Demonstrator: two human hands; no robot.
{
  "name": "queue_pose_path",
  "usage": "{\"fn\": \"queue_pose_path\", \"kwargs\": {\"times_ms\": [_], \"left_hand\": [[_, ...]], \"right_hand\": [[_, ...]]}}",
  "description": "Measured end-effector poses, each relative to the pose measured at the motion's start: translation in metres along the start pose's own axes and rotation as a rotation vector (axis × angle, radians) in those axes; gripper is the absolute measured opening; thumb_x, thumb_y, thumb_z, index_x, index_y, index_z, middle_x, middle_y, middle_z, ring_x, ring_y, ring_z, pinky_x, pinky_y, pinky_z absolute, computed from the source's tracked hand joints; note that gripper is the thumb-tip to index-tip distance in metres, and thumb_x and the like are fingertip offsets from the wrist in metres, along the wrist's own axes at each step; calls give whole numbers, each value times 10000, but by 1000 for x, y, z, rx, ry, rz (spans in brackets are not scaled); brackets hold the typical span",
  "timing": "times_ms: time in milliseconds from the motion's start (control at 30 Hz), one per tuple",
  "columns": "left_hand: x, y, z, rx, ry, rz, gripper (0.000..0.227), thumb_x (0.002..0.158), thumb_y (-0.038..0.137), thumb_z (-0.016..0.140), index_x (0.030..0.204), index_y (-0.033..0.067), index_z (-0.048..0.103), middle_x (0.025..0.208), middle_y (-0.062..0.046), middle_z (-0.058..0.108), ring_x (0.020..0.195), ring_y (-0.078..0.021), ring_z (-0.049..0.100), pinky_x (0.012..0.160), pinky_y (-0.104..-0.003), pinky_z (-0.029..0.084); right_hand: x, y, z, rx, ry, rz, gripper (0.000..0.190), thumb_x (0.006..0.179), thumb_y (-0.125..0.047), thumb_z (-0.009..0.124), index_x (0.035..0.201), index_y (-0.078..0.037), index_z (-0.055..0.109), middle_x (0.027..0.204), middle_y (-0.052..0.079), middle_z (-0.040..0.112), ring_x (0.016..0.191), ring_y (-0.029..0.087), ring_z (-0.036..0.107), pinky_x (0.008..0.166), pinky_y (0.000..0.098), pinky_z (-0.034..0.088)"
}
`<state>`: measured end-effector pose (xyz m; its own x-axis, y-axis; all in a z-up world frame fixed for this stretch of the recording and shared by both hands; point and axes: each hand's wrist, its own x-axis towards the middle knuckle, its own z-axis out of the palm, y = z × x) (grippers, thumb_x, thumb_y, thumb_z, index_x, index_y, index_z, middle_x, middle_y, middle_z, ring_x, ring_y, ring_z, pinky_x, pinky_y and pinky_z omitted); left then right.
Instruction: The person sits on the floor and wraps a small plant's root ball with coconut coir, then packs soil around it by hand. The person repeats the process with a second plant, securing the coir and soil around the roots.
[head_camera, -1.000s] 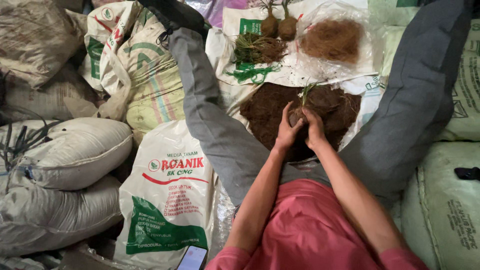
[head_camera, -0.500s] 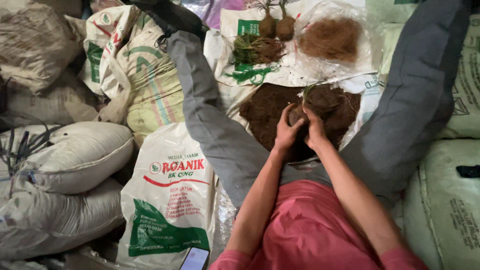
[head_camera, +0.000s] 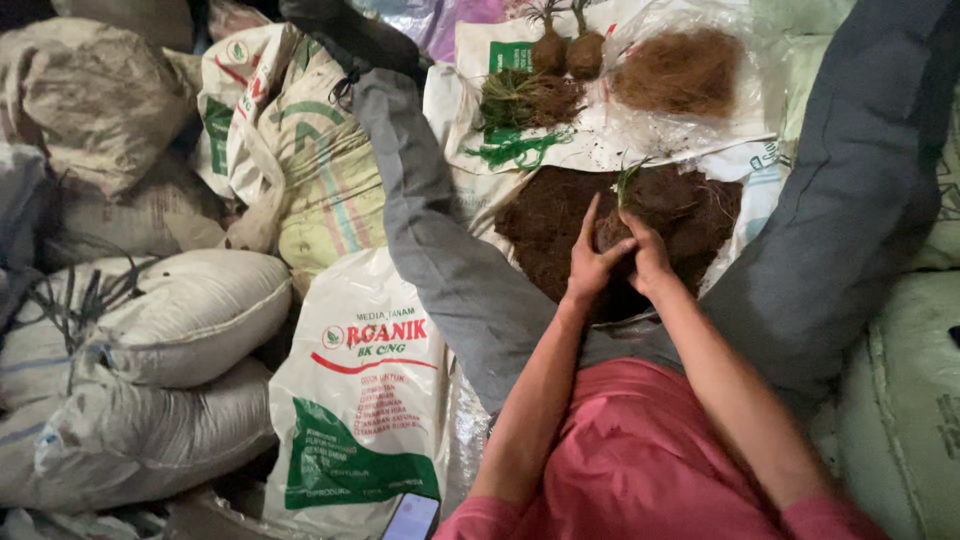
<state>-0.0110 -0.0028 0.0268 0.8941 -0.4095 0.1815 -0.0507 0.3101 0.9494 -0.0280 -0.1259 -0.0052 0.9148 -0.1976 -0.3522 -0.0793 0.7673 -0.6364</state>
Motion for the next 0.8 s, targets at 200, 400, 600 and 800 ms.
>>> {"fn": "queue_pose_path", "kwargs": {"times_ms": [200,400,600,800], "left_hand": [[-3,21,3,230,42,16,1056,784,211,891,1672,158,322,1274,-149,709,1145,-220,685,1020,-355,545],[-3,14,1,374,79,100,970,751,222,897,1598,126,433,1369,-183,673,1234,-238,656,1048,-366,516],[1,-1,-4,291,79,65,723,914,213,791,1562,94,495,1385,-178,678,1260,-237,650,1096,-368,509],[4,-20,-11,195,-20,42,521,1041,239,623,1513,56,499,1447,-131,594,1339,-218,556,1136,-340,436]], "right_hand": [[-7,-2,5,40,42,4,329,1001,-393,649,1143,-102,707,1083,39,734,966,195,695,914,373,557],[-3,-1,2,171,102,63,440,977,-503,534,1137,-129,700,1060,52,743,932,221,713,880,393,578],[7,4,0,58,148,-61,343,1012,-388,598,1166,-97,693,1103,63,718,980,222,683,892,406,571],[-5,-1,3,9,114,-48,344,997,-393,597,1172,-115,700,1111,24,729,1007,185,697,919,381,563]]}}
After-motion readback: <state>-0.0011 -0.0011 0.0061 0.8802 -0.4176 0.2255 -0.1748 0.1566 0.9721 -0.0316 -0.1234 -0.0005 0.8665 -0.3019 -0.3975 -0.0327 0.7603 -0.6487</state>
